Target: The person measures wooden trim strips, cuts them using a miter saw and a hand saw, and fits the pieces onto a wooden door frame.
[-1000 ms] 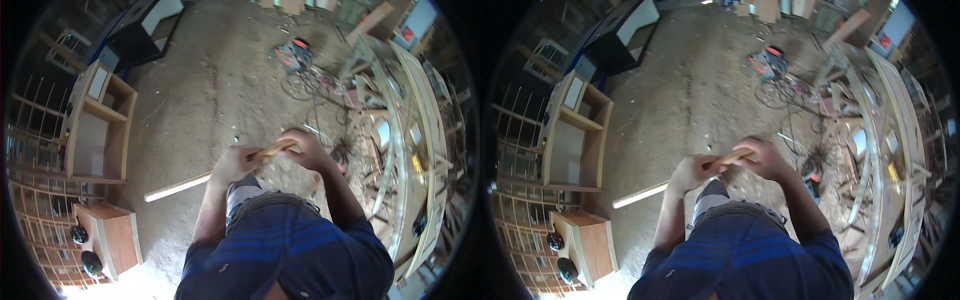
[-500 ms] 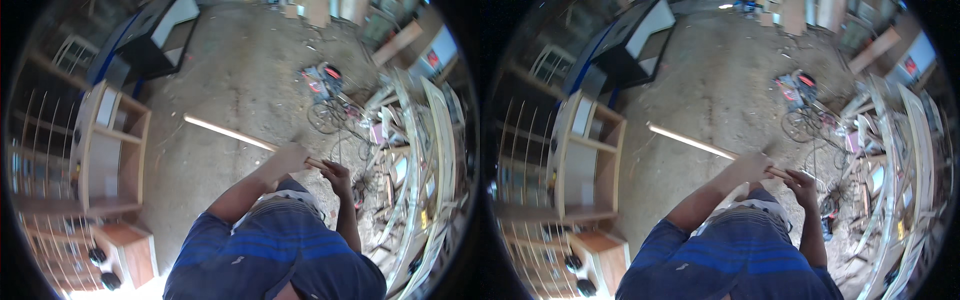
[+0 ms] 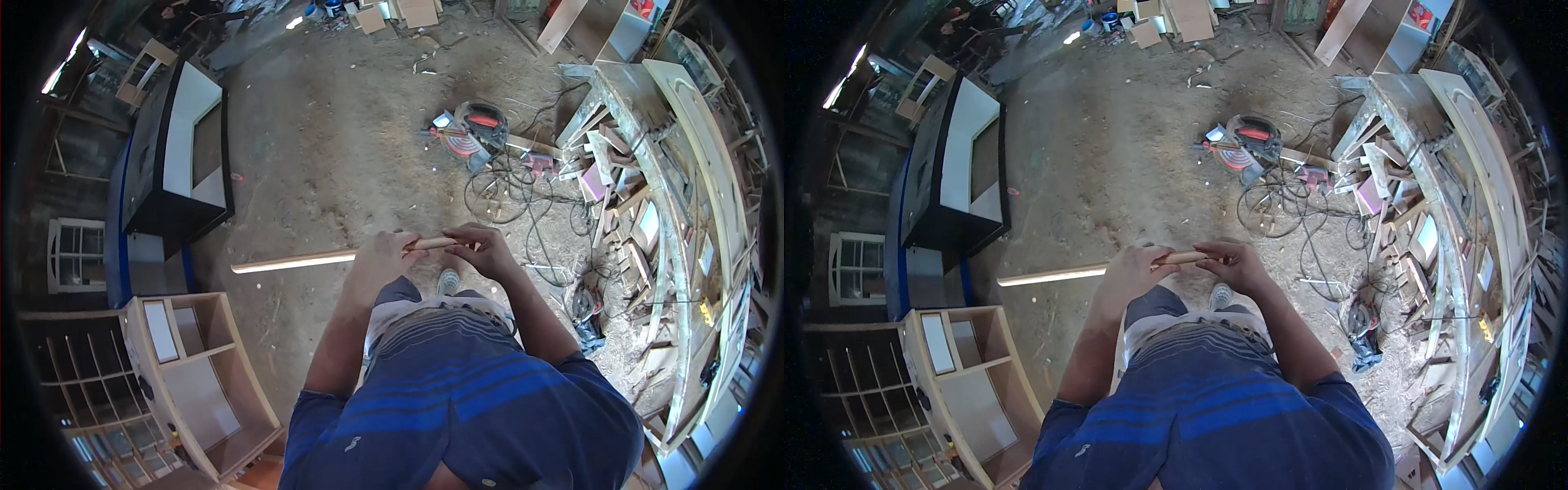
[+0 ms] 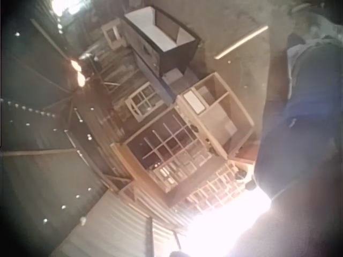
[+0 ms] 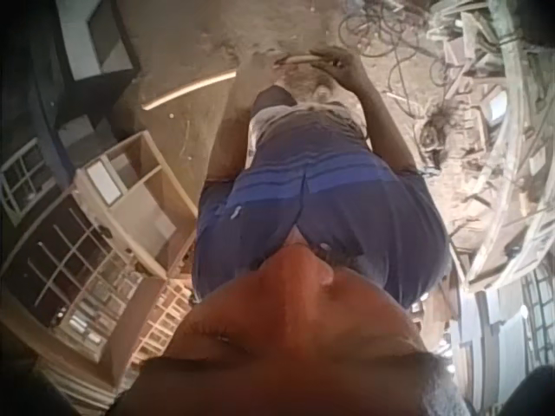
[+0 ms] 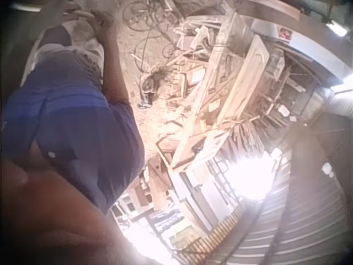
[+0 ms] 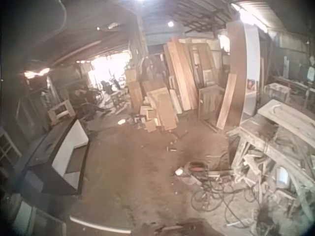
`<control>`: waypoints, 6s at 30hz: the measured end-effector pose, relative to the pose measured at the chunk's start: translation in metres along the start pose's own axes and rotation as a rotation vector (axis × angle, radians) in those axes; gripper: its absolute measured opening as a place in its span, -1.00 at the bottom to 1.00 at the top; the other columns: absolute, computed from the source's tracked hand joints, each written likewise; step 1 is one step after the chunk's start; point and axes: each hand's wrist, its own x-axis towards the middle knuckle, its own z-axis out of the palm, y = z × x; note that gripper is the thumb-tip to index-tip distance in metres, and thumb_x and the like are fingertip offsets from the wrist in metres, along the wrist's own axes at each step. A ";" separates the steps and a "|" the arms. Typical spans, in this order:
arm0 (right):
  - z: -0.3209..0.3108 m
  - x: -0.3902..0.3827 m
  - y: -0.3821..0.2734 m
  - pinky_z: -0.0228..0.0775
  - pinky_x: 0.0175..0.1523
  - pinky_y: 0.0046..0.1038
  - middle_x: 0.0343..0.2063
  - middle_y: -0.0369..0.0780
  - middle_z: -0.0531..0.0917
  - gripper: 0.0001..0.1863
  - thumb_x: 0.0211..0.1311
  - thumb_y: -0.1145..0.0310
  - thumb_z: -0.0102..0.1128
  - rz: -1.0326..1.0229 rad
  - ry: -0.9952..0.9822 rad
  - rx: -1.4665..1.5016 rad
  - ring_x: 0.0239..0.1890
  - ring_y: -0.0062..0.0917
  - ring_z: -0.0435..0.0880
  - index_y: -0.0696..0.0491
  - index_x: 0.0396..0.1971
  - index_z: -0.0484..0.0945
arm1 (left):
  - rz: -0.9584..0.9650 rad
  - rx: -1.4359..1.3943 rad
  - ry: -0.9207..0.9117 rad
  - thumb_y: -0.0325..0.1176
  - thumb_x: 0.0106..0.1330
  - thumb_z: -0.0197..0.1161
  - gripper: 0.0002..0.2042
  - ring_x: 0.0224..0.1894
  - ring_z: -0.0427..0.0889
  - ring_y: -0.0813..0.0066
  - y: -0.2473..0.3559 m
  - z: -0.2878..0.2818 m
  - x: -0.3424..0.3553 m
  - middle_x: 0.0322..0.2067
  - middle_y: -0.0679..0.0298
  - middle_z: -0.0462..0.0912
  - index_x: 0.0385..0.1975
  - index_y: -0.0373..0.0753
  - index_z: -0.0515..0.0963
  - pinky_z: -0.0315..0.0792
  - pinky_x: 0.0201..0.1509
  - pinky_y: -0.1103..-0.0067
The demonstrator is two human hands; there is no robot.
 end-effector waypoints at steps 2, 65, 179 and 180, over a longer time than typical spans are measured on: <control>-0.008 0.041 -0.002 0.49 -0.15 -0.50 -0.11 -0.25 0.82 -0.62 0.27 0.36 0.58 -0.058 0.097 -0.005 -0.19 -0.58 0.71 0.01 0.10 0.82 | 0.005 0.050 -0.002 -0.10 0.32 0.49 -0.66 -0.25 0.79 -0.04 -0.020 -0.018 0.039 -0.33 0.04 0.78 -0.01 -0.13 0.78 0.64 -0.10 0.21; 0.032 0.989 0.065 0.60 -0.03 -0.02 -0.22 0.01 0.83 -0.72 0.36 0.20 0.21 0.898 0.236 0.373 -0.23 -0.07 0.82 0.05 -0.21 0.81 | 0.395 0.601 -1.043 0.07 0.47 0.28 -0.57 -0.11 0.79 -0.16 -0.594 -0.330 1.091 -0.23 -0.12 0.78 -0.12 -0.23 0.79 0.58 -0.01 0.09; 0.035 0.838 0.716 0.46 -0.38 -0.36 -0.49 -0.24 0.60 -0.29 0.62 -0.37 -0.17 0.524 2.621 0.463 -0.53 -0.43 0.56 0.06 -0.17 0.57 | 0.477 0.317 -1.035 0.18 0.36 0.45 -0.46 -0.01 0.84 -0.03 -0.693 0.499 1.198 -0.19 -0.10 0.84 -0.17 -0.31 0.81 0.68 0.07 0.20; 0.038 0.838 0.718 0.47 -0.38 -0.36 -0.49 -0.24 0.61 -0.29 0.62 -0.37 -0.17 0.526 2.632 0.447 -0.53 -0.44 0.57 0.05 -0.12 0.57 | 0.486 0.342 -1.034 0.18 0.36 0.45 -0.46 -0.01 0.84 -0.04 -0.693 0.500 1.197 -0.18 -0.11 0.84 -0.18 -0.31 0.81 0.68 0.07 0.20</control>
